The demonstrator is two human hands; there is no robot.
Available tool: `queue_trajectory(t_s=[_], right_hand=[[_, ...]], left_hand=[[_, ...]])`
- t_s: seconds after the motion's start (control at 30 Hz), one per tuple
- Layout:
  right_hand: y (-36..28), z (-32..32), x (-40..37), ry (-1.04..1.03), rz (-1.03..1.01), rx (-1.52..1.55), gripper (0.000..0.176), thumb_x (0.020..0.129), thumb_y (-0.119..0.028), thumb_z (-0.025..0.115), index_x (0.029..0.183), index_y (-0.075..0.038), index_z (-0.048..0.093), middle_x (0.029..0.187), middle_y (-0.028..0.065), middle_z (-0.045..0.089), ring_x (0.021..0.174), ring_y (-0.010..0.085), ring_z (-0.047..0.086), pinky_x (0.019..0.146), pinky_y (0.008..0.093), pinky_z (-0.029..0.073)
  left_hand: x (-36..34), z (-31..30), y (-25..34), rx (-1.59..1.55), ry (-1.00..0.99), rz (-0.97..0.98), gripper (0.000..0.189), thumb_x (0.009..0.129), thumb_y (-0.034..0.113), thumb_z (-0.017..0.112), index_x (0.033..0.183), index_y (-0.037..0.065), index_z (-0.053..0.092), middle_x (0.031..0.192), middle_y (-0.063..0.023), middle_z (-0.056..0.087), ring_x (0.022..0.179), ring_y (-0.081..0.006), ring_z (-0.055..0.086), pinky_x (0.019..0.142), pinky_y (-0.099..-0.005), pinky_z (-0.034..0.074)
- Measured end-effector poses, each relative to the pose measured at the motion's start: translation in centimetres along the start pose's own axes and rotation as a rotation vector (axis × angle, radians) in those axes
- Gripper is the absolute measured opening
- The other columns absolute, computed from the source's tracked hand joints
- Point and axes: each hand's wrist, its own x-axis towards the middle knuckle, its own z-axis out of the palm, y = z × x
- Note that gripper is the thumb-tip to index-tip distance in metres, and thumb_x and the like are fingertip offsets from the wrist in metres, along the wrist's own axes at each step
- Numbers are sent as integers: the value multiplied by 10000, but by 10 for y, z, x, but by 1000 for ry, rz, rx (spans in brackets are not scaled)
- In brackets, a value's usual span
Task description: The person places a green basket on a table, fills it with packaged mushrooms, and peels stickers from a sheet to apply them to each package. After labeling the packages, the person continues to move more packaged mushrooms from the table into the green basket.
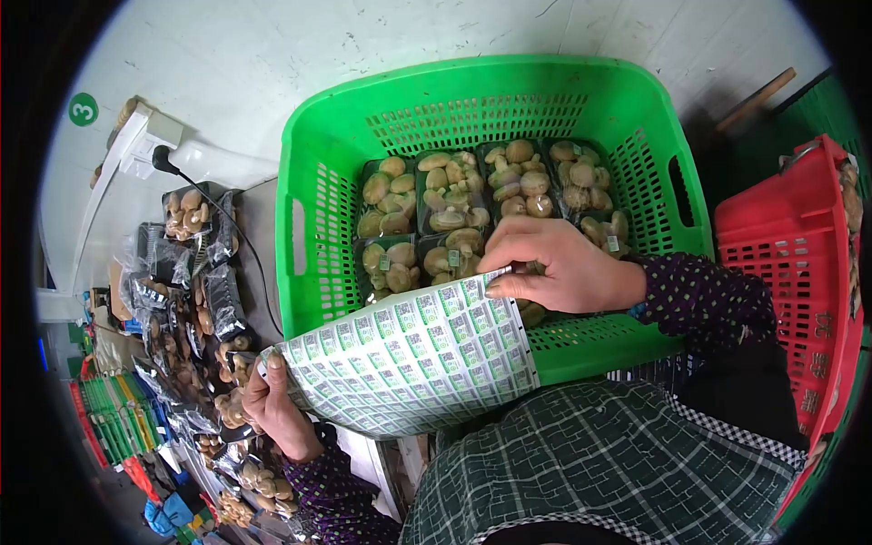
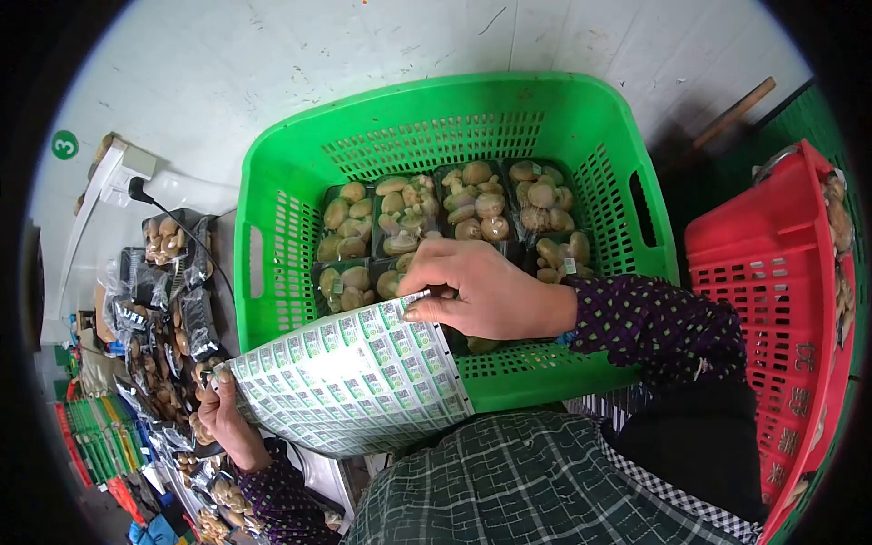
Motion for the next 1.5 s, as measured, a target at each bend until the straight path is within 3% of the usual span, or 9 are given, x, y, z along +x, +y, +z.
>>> queue_trajectory(t_s=[0.33, 0.47, 0.67, 0.8, 0.87, 1.0, 1.3, 1.4, 1.5], right_hand=[[9, 0, 2, 131, -390, -262, 150, 773, -72, 689, 908, -53, 627, 834, 75, 613, 690, 226, 619, 574, 302, 485], [72, -60, 42, 154, 470, 359, 98, 809, -97, 642, 802, -8, 601, 861, 56, 631, 849, 146, 581, 774, 300, 456], [234, -61, 45, 38, 441, -378, 200, 777, -187, 688, 816, 2, 633, 852, 119, 603, 827, 237, 596, 752, 366, 473], [184, -36, 64, 134, 338, -585, 236, 780, -194, 693, 938, -22, 660, 889, 123, 617, 860, 274, 613, 750, 364, 489], [104, -33, 76, -212, 370, 21, 286, 798, -218, 698, 1004, -24, 651, 908, 116, 661, 824, 225, 635, 726, 326, 497], [20, -9, 53, -529, 142, 254, 276, 822, -175, 688, 1027, 0, 631, 948, 100, 652, 815, 181, 625, 741, 301, 508], [10, 8, 26, -144, -273, -268, 136, 795, -111, 686, 918, -63, 653, 909, 82, 627, 820, 200, 617, 728, 301, 493], [15, -1, 43, -126, -247, -1, 77, 797, -99, 674, 856, -63, 639, 920, 76, 627, 841, 173, 613, 738, 291, 484], [86, -23, 91, -64, 210, 10, 147, 811, -128, 660, 889, -6, 631, 898, 90, 633, 784, 154, 574, 721, 305, 461]], left_hand=[[6, -1, -14, -57, -17, -51, 197, 898, 171, 625, 776, 17, 645, 718, 33, 599, 632, -34, 454, 600, -187, 350], [3, 1, -13, -86, 19, -99, 212, 902, 159, 617, 739, 24, 630, 697, 40, 578, 605, -30, 433, 582, -191, 336], [3, -6, -20, 21, 1, -114, 235, 910, 177, 597, 773, -9, 639, 688, 26, 584, 610, -37, 438, 573, -207, 345], [4, -6, -23, -36, 3, -113, 197, 905, 158, 606, 863, -21, 674, 760, 12, 631, 639, -37, 486, 586, -193, 376], [4, -4, -21, -70, 6, -131, 197, 895, 155, 627, 828, -24, 672, 736, 23, 612, 651, -42, 472, 617, -195, 364], [5, 0, -19, -109, 38, -118, 195, 885, 163, 645, 860, -26, 687, 742, 3, 640, 646, -46, 489, 622, -201, 380], [3, 0, -16, -80, 43, -97, 199, 888, 162, 642, 849, -29, 684, 735, 11, 631, 643, -36, 482, 615, -193, 372], [-2, -2, -12, -75, 72, -110, 200, 890, 159, 638, 841, -30, 680, 727, 13, 626, 637, -33, 472, 607, -192, 366], [-6, -2, -11, -74, 104, -155, 199, 897, 137, 622, 798, -32, 660, 697, 15, 601, 620, -39, 442, 585, -204, 350]])
